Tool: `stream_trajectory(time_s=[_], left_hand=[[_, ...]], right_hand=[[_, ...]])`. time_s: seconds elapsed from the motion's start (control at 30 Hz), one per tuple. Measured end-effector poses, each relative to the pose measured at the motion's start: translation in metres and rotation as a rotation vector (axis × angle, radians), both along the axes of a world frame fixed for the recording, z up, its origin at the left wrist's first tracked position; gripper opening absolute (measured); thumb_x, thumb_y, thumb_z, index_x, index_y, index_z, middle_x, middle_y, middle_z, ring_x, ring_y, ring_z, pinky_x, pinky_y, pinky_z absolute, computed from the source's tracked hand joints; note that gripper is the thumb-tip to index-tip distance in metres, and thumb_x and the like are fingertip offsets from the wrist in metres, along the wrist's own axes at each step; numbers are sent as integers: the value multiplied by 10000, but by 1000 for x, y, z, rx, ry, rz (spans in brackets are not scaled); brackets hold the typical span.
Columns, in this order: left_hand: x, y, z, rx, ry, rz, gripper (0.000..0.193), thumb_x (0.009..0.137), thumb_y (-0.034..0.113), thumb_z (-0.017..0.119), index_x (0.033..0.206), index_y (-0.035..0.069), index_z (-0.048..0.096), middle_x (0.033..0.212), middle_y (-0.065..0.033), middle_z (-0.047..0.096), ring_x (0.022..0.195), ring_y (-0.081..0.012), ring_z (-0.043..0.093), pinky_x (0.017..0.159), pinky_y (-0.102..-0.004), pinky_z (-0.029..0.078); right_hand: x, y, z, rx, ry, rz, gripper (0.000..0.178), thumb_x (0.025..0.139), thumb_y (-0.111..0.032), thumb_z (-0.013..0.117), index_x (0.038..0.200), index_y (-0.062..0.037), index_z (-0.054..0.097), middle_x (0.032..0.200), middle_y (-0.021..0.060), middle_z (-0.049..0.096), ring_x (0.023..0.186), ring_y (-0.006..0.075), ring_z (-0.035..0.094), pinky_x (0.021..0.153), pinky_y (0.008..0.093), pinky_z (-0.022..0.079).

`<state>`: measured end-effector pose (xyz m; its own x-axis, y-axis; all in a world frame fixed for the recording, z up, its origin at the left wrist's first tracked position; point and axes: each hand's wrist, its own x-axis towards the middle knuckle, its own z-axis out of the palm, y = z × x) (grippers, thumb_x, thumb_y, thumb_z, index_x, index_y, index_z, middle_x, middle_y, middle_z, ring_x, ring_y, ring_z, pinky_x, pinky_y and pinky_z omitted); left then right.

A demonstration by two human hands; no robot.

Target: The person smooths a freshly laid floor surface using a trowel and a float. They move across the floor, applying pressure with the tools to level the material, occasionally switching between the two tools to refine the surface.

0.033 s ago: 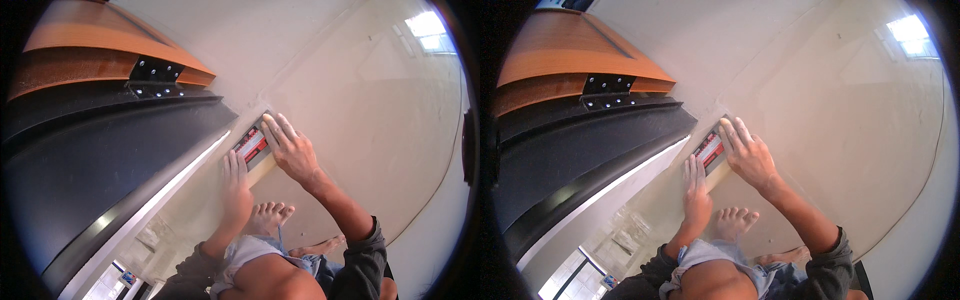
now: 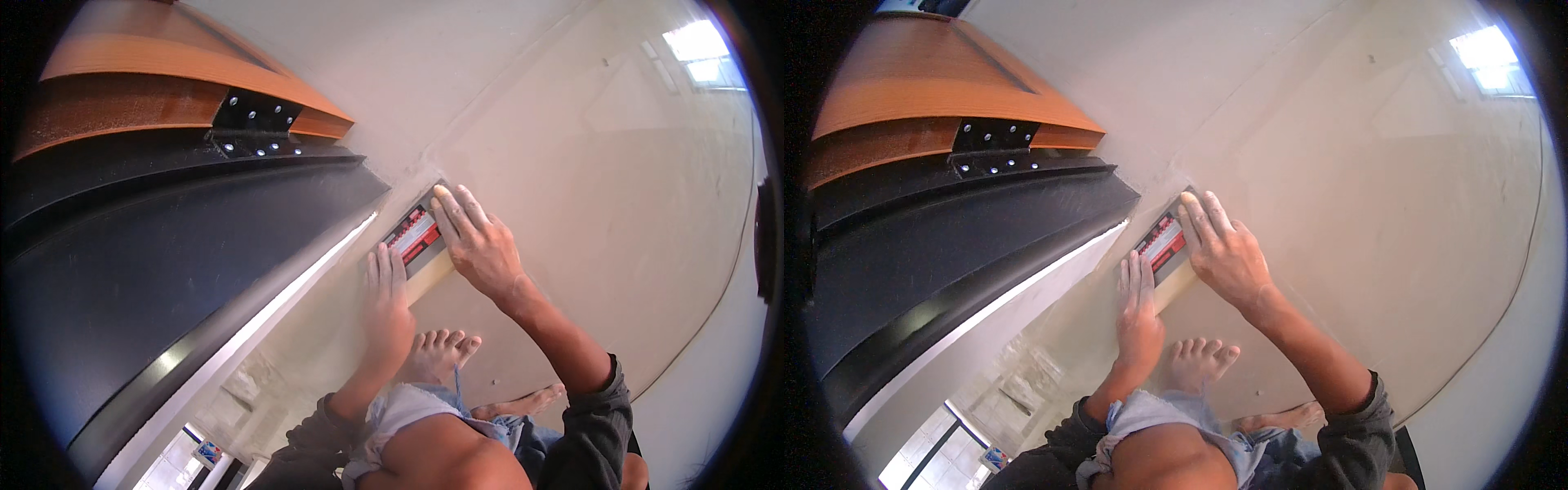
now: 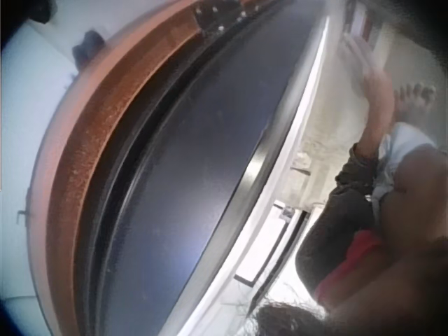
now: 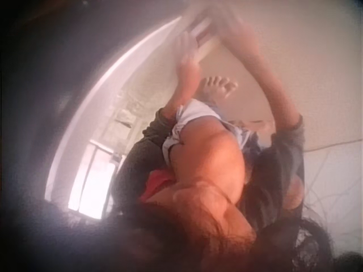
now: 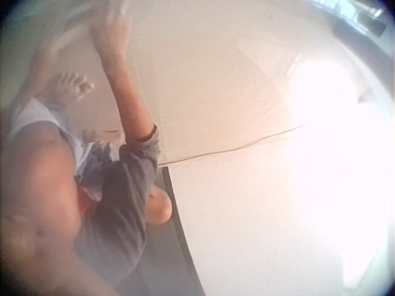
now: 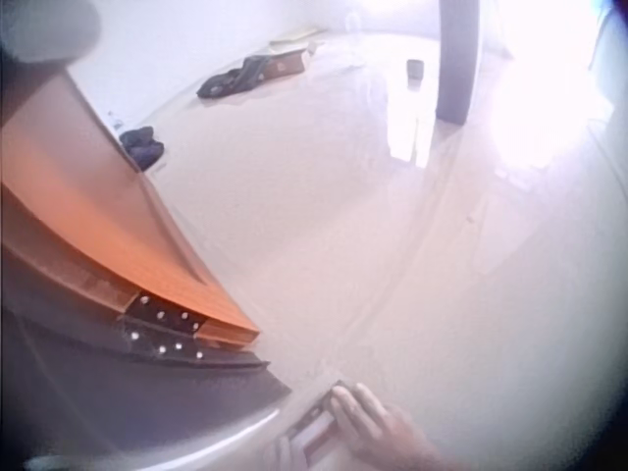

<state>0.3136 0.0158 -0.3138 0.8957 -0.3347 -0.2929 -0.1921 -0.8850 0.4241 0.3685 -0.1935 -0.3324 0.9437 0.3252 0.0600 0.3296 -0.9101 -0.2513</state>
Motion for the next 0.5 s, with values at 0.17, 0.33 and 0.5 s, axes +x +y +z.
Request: stream_trajectory(time_s=[0.17, 0.33, 0.5], left_hand=[[6, -5, -6, -32, -18, 37, 756, 857, -113, 505, 1600, -64, 372, 1670, -294, 335, 1541, -516, 319, 1263, -564, 334], [9, -1, -4, -62, 34, 36, 812, 841, -133, 510, 1629, -35, 340, 1693, -283, 302, 1561, -509, 279, 1275, -562, 306], [9, -2, -4, -31, 11, 31, 854, 823, -150, 516, 1644, -22, 321, 1699, -283, 295, 1570, -507, 263, 1278, -557, 294]], right_hand=[[5, -3, -5, 7, -49, -7, 448, 894, -58, 670, 1331, 38, 685, 1474, 156, 613, 1361, 312, 597, 808, 334, 634], [6, -1, -4, 17, -34, -32, 449, 882, -68, 684, 1316, 45, 690, 1471, 156, 614, 1341, 306, 607, 785, 332, 645], [9, -4, -5, 22, -73, -9, 435, 878, -69, 686, 1296, 50, 693, 1443, 147, 625, 1321, 294, 612, 758, 319, 648]])
